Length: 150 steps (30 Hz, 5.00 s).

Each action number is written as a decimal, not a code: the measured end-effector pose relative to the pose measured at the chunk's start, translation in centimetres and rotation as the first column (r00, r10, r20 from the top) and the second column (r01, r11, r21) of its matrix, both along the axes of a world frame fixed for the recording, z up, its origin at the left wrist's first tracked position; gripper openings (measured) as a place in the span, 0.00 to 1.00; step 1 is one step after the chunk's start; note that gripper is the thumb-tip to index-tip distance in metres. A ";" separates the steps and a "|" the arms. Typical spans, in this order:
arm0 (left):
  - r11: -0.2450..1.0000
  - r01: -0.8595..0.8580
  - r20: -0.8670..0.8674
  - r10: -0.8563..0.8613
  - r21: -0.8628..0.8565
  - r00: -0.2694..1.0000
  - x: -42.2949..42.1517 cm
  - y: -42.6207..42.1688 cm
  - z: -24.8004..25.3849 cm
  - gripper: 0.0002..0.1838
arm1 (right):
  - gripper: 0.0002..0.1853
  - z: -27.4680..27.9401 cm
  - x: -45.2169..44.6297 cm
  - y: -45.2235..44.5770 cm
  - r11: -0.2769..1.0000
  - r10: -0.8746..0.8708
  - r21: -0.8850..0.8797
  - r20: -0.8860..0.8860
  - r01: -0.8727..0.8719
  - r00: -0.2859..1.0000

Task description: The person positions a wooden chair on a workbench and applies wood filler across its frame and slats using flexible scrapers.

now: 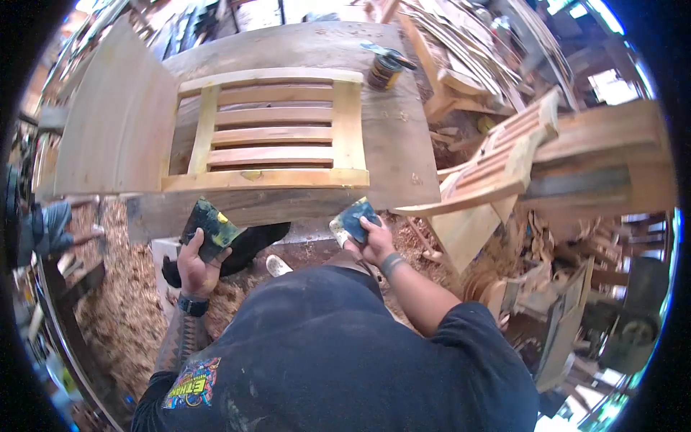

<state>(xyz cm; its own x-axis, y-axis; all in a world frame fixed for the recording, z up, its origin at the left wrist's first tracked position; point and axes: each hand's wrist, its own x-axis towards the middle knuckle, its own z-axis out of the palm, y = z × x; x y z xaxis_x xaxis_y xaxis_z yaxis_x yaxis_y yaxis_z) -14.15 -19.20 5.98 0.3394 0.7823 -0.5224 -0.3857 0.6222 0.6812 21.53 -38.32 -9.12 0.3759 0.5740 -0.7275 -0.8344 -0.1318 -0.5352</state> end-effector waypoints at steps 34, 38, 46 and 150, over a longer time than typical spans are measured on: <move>0.937 0.345 0.041 -0.343 -0.052 0.938 -1.7 2.3 0.7 0.15 | 0.14 12.0 3.8 11.0 0.832 -0.485 0.397 0.179 0.388 0.856; 0.935 0.337 0.198 -0.312 -0.111 0.929 -0.5 2.0 1.2 0.16 | 0.17 14.9 0.9 9.8 0.915 -0.271 0.402 0.625 -0.005 0.732; 0.950 0.288 0.351 -0.230 -0.123 0.908 4.5 1.2 4.3 0.17 | 0.19 18.7 -12.9 8.3 0.846 -0.094 0.327 0.869 -0.421 0.486; 0.614 -0.785 -0.052 0.789 0.081 0.612 8.4 12.9 -15.3 0.15 | 0.41 -2.2 29.2 43.0 0.534 0.504 -0.562 0.812 -0.632 -0.296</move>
